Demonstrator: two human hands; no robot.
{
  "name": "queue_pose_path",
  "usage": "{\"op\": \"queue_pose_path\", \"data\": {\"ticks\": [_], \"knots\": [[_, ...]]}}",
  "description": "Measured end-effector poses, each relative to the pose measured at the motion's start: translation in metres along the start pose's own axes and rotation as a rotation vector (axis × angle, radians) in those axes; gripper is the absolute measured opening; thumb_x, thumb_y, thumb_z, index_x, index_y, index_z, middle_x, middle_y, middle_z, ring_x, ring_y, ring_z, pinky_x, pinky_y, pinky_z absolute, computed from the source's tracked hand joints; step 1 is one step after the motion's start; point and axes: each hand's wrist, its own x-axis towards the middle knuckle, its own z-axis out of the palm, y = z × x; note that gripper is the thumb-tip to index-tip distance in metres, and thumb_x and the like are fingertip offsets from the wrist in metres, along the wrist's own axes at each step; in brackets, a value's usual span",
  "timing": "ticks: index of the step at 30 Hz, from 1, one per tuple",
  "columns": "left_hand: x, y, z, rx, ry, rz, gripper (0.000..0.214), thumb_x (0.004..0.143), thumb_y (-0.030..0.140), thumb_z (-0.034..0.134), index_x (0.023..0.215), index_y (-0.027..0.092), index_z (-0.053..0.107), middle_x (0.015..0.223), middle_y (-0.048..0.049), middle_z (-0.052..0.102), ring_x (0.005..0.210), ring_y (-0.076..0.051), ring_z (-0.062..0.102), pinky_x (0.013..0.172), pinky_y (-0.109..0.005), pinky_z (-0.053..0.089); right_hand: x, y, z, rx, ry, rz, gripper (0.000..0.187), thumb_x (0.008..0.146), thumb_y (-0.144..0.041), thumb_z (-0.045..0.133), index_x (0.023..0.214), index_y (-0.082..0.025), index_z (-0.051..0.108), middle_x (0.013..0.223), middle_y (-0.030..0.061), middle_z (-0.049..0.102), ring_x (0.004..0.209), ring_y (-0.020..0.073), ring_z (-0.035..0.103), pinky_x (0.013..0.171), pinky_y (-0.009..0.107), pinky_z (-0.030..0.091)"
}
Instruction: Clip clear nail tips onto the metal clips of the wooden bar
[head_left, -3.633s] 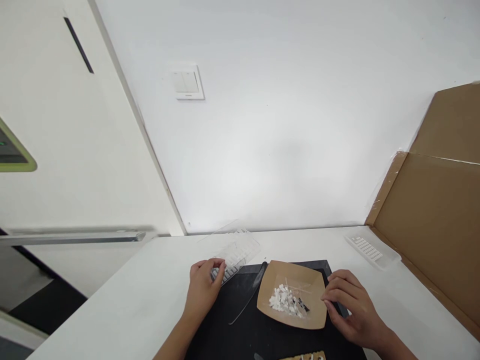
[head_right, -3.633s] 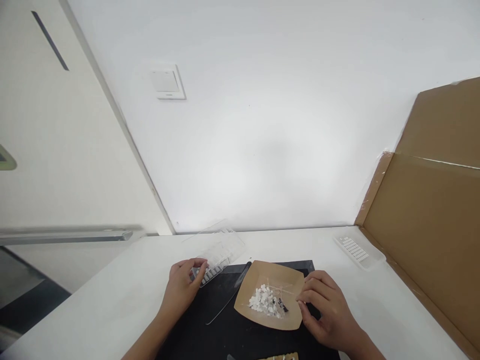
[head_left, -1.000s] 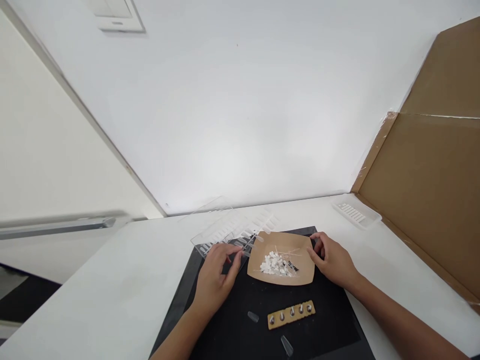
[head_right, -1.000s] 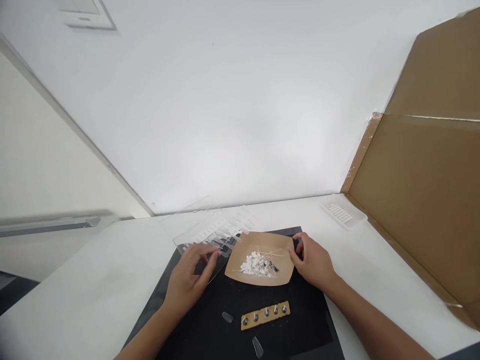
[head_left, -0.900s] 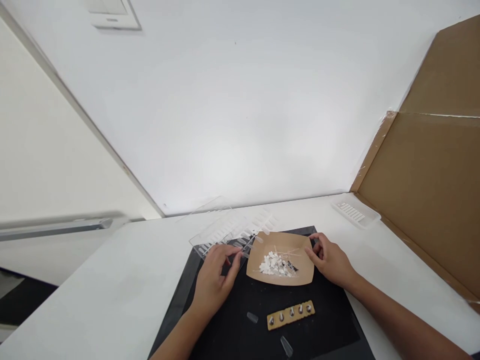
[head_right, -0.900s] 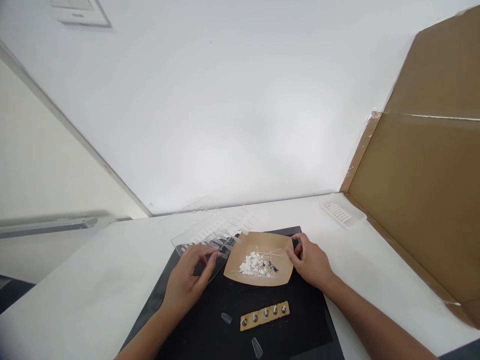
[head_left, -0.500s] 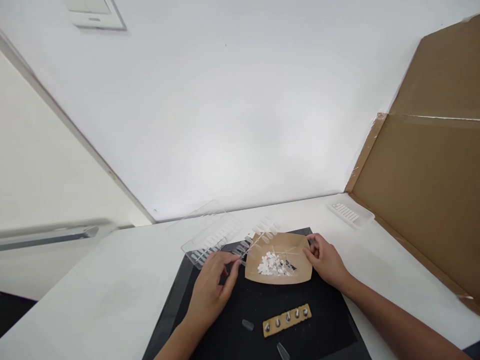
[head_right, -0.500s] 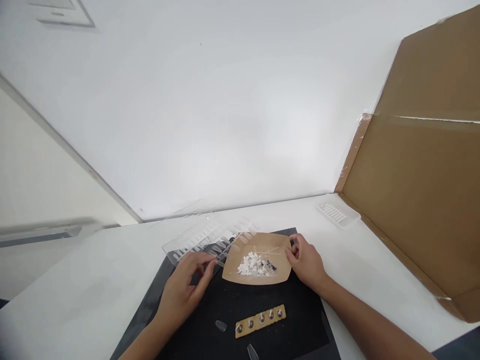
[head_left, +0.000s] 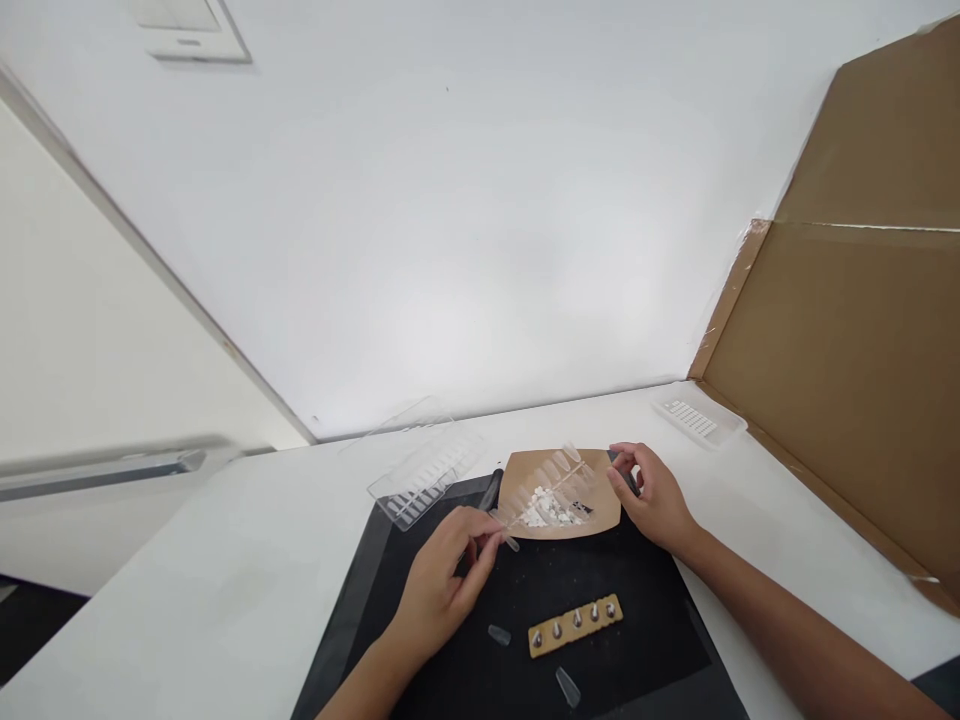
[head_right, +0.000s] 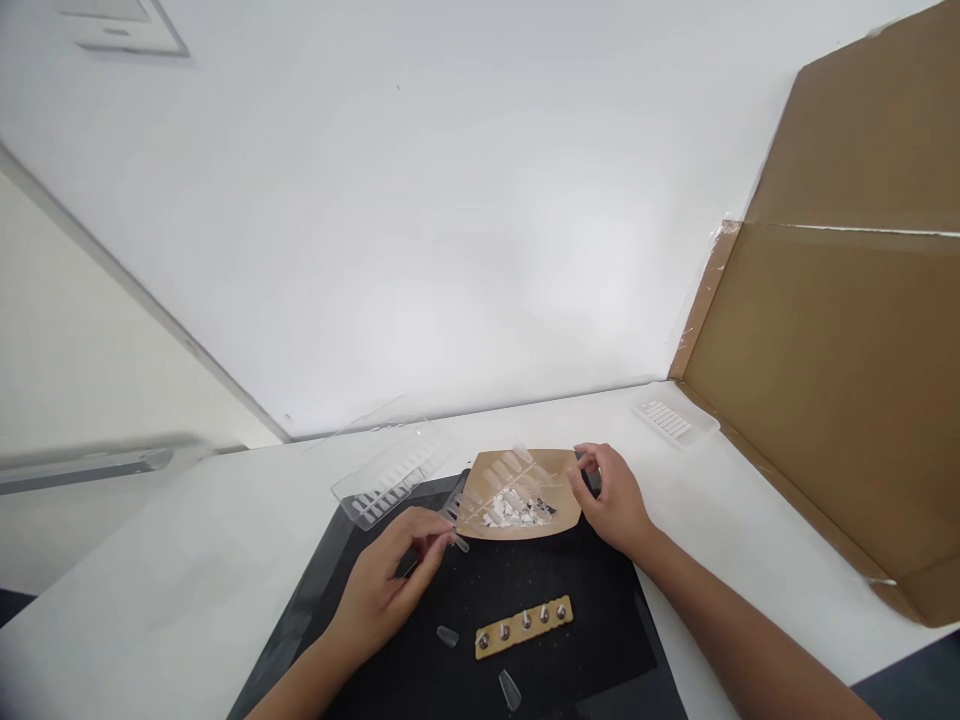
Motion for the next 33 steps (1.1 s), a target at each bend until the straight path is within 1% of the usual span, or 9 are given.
{"op": "queue_pose_path", "data": {"ticks": [2, 5, 11, 13, 18, 23, 26, 29, 33], "knots": [[0.000, 0.004, 0.001, -0.030, -0.010, 0.047, 0.014, 0.104, 0.026, 0.059, 0.106, 0.023, 0.072, 0.092, -0.0050, 0.072, 0.072, -0.015, 0.067, 0.063, -0.026, 0.056, -0.004, -0.007, -0.002, 0.041, -0.010, -0.090, 0.035, 0.105, -0.044, 0.055, 0.132, -0.022, 0.061, 0.112, 0.0098, 0.073, 0.101, 0.0248, 0.068, 0.081, 0.037, 0.056], [0.001, 0.008, 0.002, -0.056, -0.019, 0.107, 0.012, 0.103, 0.020, 0.059, 0.108, 0.023, 0.070, 0.092, -0.0045, 0.072, 0.071, -0.014, 0.068, 0.062, -0.024, 0.056, -0.009, -0.015, -0.003, 0.146, -0.086, -0.142, 0.034, 0.107, -0.043, 0.052, 0.134, -0.024, 0.062, 0.113, 0.0091, 0.073, 0.096, 0.0229, 0.068, 0.080, 0.036, 0.055], [0.000, 0.010, 0.004, -0.080, -0.051, 0.226, 0.019, 0.102, 0.009, 0.059, 0.113, 0.022, 0.065, 0.093, -0.0044, 0.072, 0.080, -0.015, 0.071, 0.069, -0.022, 0.058, -0.017, -0.021, 0.000, 0.253, -0.175, -0.053, 0.034, 0.106, -0.048, 0.056, 0.130, -0.025, 0.066, 0.101, 0.0054, 0.072, 0.077, 0.0187, 0.059, 0.074, 0.033, 0.053], [-0.001, 0.010, 0.005, -0.089, -0.075, 0.228, 0.020, 0.102, 0.007, 0.059, 0.114, 0.022, 0.064, 0.096, -0.0049, 0.072, 0.083, -0.014, 0.071, 0.068, -0.021, 0.057, -0.018, -0.022, 0.000, 0.297, -0.186, -0.017, 0.035, 0.107, -0.049, 0.054, 0.129, -0.026, 0.067, 0.097, 0.0048, 0.071, 0.076, 0.0190, 0.059, 0.074, 0.033, 0.053], [-0.004, 0.009, 0.006, -0.109, -0.124, 0.219, 0.024, 0.102, 0.006, 0.058, 0.118, 0.023, 0.063, 0.099, -0.0051, 0.071, 0.083, -0.014, 0.069, 0.067, -0.020, 0.055, -0.021, -0.029, -0.003, 0.431, -0.216, 0.032, 0.038, 0.108, -0.053, 0.052, 0.130, -0.026, 0.067, 0.100, 0.0057, 0.070, 0.084, 0.0207, 0.065, 0.075, 0.033, 0.055], [-0.004, 0.009, 0.006, -0.101, -0.131, 0.202, 0.024, 0.102, 0.006, 0.057, 0.118, 0.023, 0.062, 0.098, -0.0049, 0.070, 0.081, -0.014, 0.067, 0.067, -0.020, 0.054, -0.025, -0.034, -0.008, 0.504, -0.234, 0.089, 0.038, 0.112, -0.051, 0.044, 0.127, -0.028, 0.070, 0.086, 0.0021, 0.065, 0.077, 0.0191, 0.063, 0.074, 0.032, 0.053], [-0.004, 0.009, 0.006, -0.099, -0.125, 0.187, 0.023, 0.102, 0.007, 0.056, 0.118, 0.023, 0.062, 0.096, -0.0043, 0.069, 0.077, -0.013, 0.065, 0.065, -0.021, 0.052, -0.027, -0.033, -0.012, 0.594, -0.262, 0.085, 0.036, 0.113, -0.048, 0.043, 0.128, -0.028, 0.069, 0.085, 0.0011, 0.065, 0.077, 0.0184, 0.062, 0.078, 0.033, 0.053], [-0.005, 0.009, 0.006, -0.095, -0.120, 0.162, 0.021, 0.103, 0.008, 0.055, 0.117, 0.023, 0.062, 0.093, -0.0035, 0.068, 0.076, -0.014, 0.065, 0.065, -0.022, 0.052, -0.028, -0.032, -0.015, 0.642, -0.297, 0.054, 0.034, 0.112, -0.046, 0.044, 0.130, -0.029, 0.067, 0.092, 0.0017, 0.067, 0.080, 0.0181, 0.062, 0.080, 0.033, 0.054], [-0.005, 0.008, 0.006, -0.092, -0.128, 0.135, 0.020, 0.103, 0.010, 0.054, 0.116, 0.023, 0.061, 0.093, -0.0027, 0.067, 0.077, -0.014, 0.064, 0.067, -0.023, 0.052, -0.030, -0.033, -0.014, 0.546, -0.296, 0.011, 0.031, 0.108, -0.046, 0.054, 0.132, -0.028, 0.064, 0.093, 0.0025, 0.069, 0.081, 0.0187, 0.063, 0.081, 0.033, 0.054]]}}
